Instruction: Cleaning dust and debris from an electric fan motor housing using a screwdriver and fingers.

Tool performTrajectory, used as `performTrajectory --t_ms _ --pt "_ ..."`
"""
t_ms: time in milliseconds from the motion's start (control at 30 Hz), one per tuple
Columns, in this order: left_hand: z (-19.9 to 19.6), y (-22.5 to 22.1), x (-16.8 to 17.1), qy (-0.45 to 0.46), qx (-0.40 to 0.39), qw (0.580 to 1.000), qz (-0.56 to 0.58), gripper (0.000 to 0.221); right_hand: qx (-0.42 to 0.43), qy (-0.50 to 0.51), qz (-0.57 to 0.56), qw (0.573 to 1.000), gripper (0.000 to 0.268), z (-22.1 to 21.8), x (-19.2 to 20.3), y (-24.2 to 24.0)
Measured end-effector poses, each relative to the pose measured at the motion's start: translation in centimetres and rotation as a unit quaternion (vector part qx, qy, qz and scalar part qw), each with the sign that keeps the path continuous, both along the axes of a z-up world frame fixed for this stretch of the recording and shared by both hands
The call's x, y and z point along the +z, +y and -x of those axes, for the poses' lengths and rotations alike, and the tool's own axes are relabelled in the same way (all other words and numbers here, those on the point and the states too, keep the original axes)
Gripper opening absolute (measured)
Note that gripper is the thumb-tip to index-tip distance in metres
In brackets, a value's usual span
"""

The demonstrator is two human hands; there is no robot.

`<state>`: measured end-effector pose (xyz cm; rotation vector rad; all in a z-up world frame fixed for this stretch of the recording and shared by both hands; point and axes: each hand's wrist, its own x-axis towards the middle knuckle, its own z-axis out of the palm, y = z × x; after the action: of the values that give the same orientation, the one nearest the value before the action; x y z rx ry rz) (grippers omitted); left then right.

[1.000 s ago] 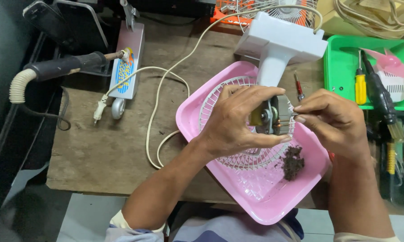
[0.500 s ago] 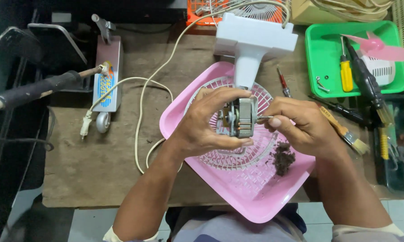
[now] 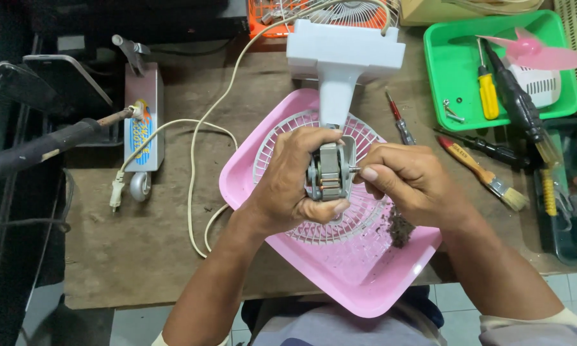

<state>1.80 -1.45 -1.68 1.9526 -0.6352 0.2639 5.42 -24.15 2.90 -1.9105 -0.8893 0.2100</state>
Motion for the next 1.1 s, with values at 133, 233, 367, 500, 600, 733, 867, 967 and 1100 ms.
performTrajectory --t_ms 133,233,367,500,600,733,867,967,1100 --pt "-0.2 -0.1 -0.5 -0.046 0.009 0.999 -0.004 0.086 0.028 -0.017 0.015 0.999 0.029 0.1 -0.1 0.0" --pt "-0.3 -0.3 -0.3 -0.033 0.008 0.999 0.008 0.077 0.017 -0.017 0.021 0.999 0.026 0.2 -0.2 0.1" --pt "-0.3 -0.7 0.1 -0.05 0.027 0.998 0.022 0.07 0.006 -0.008 0.029 1.0 0.025 0.2 -0.3 0.1" --pt "-0.2 -1.0 0.1 -0.058 0.039 0.997 0.026 0.068 0.001 -0.012 0.033 0.999 0.026 0.1 -0.5 0.0" --pt "-0.2 -0.8 0.2 -0.061 0.053 0.997 0.014 0.068 0.005 -0.017 0.027 0.999 0.027 0.0 -0.8 0.0" --pt "-0.3 -0.5 0.4 -0.046 0.064 0.997 0.017 0.068 0.001 -0.011 0.009 1.0 0.029 0.0 -0.6 -0.1" --pt "-0.3 -0.6 0.4 -0.025 0.046 0.998 0.027 0.068 0.006 -0.015 0.016 1.0 0.03 0.0 -0.3 -0.2" --pt "-0.3 -0.9 0.4 -0.035 0.041 0.998 0.036 0.065 0.011 -0.017 0.024 0.999 0.029 0.1 0.0 -0.1" --pt "-0.2 -1.0 0.8 -0.059 0.04 0.997 0.018 0.061 0.013 -0.019 0.03 0.999 0.028 0.3 0.3 0.1"
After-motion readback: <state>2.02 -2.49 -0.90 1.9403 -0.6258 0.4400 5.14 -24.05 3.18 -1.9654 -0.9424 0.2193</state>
